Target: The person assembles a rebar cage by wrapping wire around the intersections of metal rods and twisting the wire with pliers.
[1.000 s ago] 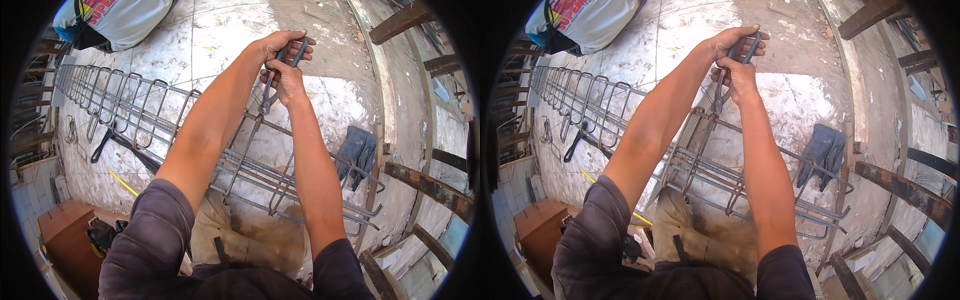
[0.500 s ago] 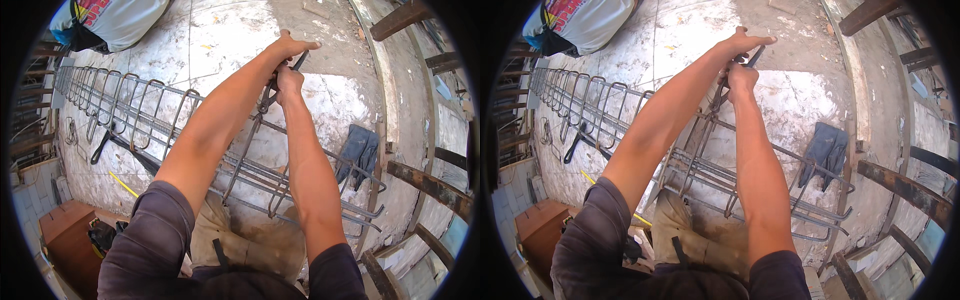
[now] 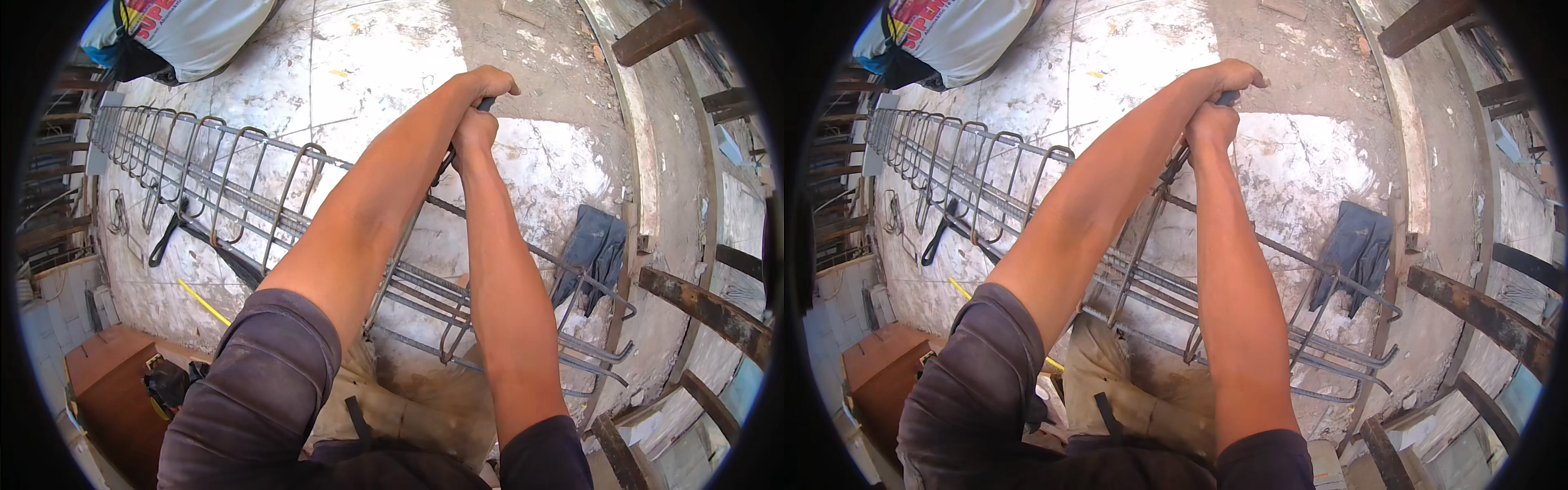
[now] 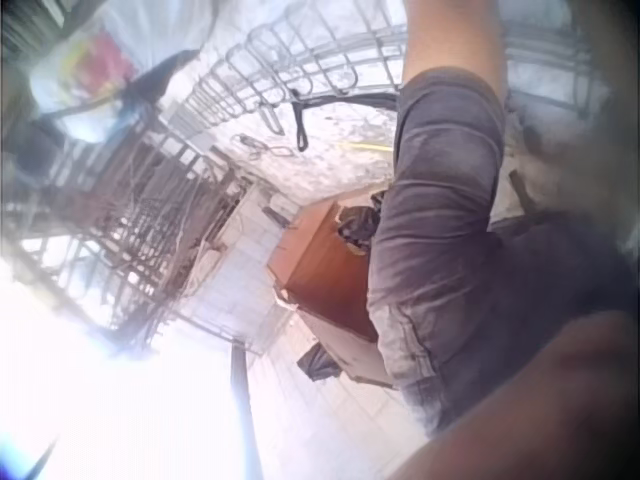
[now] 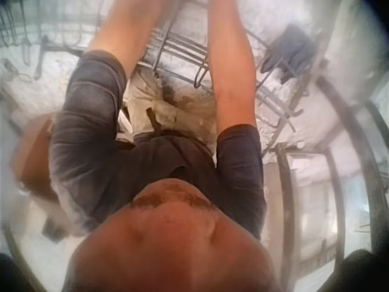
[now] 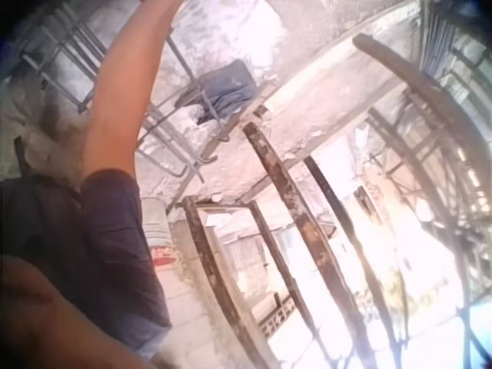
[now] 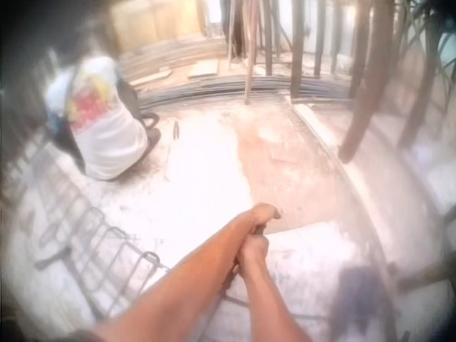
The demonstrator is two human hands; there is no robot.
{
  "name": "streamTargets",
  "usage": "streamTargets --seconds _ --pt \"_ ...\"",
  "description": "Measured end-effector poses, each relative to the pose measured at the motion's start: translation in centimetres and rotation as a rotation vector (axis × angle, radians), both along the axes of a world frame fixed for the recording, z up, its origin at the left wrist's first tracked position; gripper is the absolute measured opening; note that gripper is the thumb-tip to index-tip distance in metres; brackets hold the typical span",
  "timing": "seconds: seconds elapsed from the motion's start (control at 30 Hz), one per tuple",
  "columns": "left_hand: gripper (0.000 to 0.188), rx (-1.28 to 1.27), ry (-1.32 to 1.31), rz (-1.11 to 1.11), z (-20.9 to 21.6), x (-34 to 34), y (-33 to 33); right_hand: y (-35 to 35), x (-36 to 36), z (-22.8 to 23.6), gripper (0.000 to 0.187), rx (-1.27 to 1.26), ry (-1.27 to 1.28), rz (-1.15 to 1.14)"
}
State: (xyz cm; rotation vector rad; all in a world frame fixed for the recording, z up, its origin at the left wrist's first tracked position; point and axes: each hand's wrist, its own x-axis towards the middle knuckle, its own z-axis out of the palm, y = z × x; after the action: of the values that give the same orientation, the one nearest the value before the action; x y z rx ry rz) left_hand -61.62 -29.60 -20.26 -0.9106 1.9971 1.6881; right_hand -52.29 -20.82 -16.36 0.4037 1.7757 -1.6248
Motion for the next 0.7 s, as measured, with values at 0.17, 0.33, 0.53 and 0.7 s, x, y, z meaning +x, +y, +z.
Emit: streamTargets --seconds 0.17,0.33,0.53,0.7 --pt "0.064 0.018 -0.078 0.031 -3.0 0.7 -1.3 -0.5 0.2 -0.8 0.038 0.097 -0.078 0.055" --pt "0.067 -0.091 -0.055 -0.046 -1.6 0.5 -1.2 -0.6 0.3 -1.5 0.046 0.054 0.071 0.065" --pt "0.044 -0.494 -0.076 -0.223 0.9 0.8 2.0 0.6 -0.5 -4.9 0.044 -0.040 0.226 0.014" --pt "0.030 -0.453 -0.140 -0.262 -0.5 0.5 -0.4 -0.7 -0.6 -5.7 0.050 0.042 0.174 0.093"
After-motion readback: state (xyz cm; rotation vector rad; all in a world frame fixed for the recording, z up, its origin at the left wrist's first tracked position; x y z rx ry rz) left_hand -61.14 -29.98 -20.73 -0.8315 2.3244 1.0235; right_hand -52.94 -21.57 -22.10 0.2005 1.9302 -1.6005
